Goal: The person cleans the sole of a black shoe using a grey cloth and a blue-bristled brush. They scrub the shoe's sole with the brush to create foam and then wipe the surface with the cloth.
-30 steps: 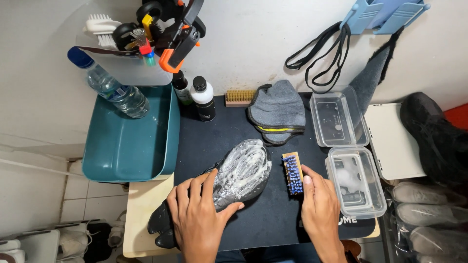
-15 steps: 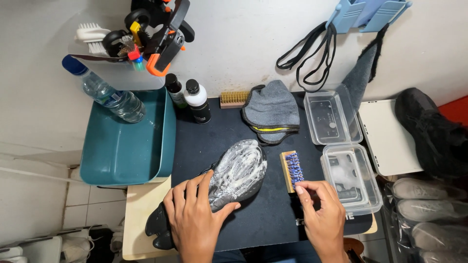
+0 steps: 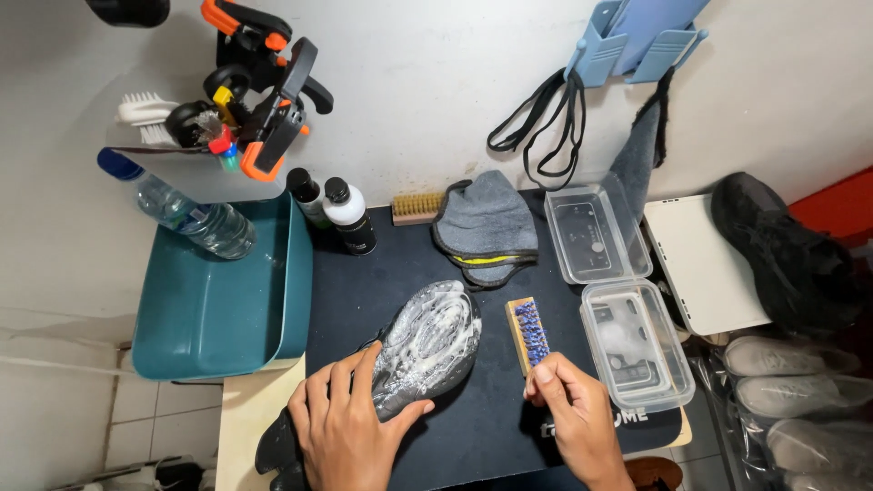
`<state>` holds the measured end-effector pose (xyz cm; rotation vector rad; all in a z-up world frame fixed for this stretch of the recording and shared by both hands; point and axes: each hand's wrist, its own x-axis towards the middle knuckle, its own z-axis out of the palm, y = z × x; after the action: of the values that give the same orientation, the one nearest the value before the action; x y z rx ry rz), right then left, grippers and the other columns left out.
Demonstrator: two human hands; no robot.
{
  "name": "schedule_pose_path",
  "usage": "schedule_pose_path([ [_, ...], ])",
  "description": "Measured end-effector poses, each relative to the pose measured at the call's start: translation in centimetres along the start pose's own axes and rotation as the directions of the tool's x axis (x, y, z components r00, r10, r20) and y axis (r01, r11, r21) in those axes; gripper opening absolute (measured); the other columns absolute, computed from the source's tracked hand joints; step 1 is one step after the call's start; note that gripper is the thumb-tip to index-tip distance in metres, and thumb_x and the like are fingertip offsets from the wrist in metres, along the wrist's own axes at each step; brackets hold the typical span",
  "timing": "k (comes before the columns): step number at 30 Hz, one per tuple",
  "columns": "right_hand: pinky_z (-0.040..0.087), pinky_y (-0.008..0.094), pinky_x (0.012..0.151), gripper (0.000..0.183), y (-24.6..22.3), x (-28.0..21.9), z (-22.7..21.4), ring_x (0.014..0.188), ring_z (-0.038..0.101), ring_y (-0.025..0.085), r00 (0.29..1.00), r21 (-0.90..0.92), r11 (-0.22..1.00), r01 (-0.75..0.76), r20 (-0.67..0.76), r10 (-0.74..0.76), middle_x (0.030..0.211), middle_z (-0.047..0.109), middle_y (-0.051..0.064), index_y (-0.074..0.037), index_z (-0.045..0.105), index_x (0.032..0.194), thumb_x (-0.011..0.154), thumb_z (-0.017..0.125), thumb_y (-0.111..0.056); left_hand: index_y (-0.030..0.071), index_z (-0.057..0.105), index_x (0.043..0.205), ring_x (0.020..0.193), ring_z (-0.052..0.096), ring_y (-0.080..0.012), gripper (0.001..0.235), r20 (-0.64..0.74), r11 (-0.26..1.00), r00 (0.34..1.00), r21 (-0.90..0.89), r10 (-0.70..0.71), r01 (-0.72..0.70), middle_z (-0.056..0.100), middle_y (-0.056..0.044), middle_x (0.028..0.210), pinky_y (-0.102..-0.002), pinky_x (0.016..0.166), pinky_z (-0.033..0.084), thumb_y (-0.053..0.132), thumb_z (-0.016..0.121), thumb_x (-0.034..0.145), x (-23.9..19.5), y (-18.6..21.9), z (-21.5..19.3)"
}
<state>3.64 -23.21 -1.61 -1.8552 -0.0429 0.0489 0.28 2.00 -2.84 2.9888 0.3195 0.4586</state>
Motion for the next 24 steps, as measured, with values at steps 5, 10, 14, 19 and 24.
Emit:
schedule_pose_path([
  [5,0.049,0.027,0.067,0.037,-0.3,-0.4,0.3,0.066,0.061,0.014,0.997,0.013,0.997,-0.071,0.034,0.07,0.069,0.065,0.004,-0.009,0.063,0.073,0.102,0.053,-0.03,0.028,0.067,0.126,0.111,0.058,-0.0212,0.098,-0.013,1.0,1.0,0.008,0.0,0.001,0.067,0.011,0.118,-0.045,0.101,0.043,0.081,0.087,0.046,-0.3,0.1,-0.1],
  [10,0.053,0.029,0.065,0.024,-0.7,-0.6,1.3,0.066,0.064,0.017,0.959,0.322,0.92,-0.224,0.243,0.149,0.072,0.069,0.012,-0.001,0.068,0.088,0.098,0.062,-0.022,0.029,0.068,0.126,0.11,0.06,-0.0198,0.099,-0.074,0.999,0.997,0.034,0.014,-0.011,0.067,0.012,0.116,-0.043,0.101,0.043,0.082,0.087,0.044,-0.4,0.1,0.0],
  [14,0.059,0.024,0.085,0.033,-1.1,-0.4,2.6,0.09,0.078,0.013,0.944,0.295,0.919,-0.263,0.275,0.182,0.109,0.084,0.013,-0.005,0.07,0.121,0.089,0.073,-0.014,0.029,0.068,0.126,0.108,0.06,-0.0198,0.098,-0.069,0.998,0.997,0.056,0.02,-0.017,0.067,0.012,0.116,-0.043,0.099,0.045,0.083,0.085,0.045,-0.6,0.0,0.0],
  [19,0.058,0.026,0.06,0.027,1.5,0.2,2.5,0.073,0.068,0.013,0.978,0.302,0.933,-0.194,0.128,0.162,0.085,0.075,0.012,0.0,0.078,0.113,0.086,0.077,-0.003,0.029,0.069,0.125,0.108,0.06,-0.02,0.096,-0.11,0.999,0.994,0.035,0.027,-0.023,0.067,0.012,0.116,-0.043,0.098,0.044,0.083,0.083,0.047,-0.5,0.0,0.2],
  [24,0.038,0.023,0.054,0.011,1.9,0.4,1.1,0.057,0.045,0.008,0.985,0.184,0.971,-0.154,0.111,0.135,0.068,0.052,-0.001,-0.006,0.069,0.095,0.095,0.07,-0.017,0.028,0.068,0.126,0.109,0.06,-0.0206,0.095,-0.076,0.999,0.997,0.032,0.018,-0.016,0.067,0.011,0.116,-0.043,0.1,0.044,0.083,0.083,0.049,-0.3,0.2,-0.2],
])
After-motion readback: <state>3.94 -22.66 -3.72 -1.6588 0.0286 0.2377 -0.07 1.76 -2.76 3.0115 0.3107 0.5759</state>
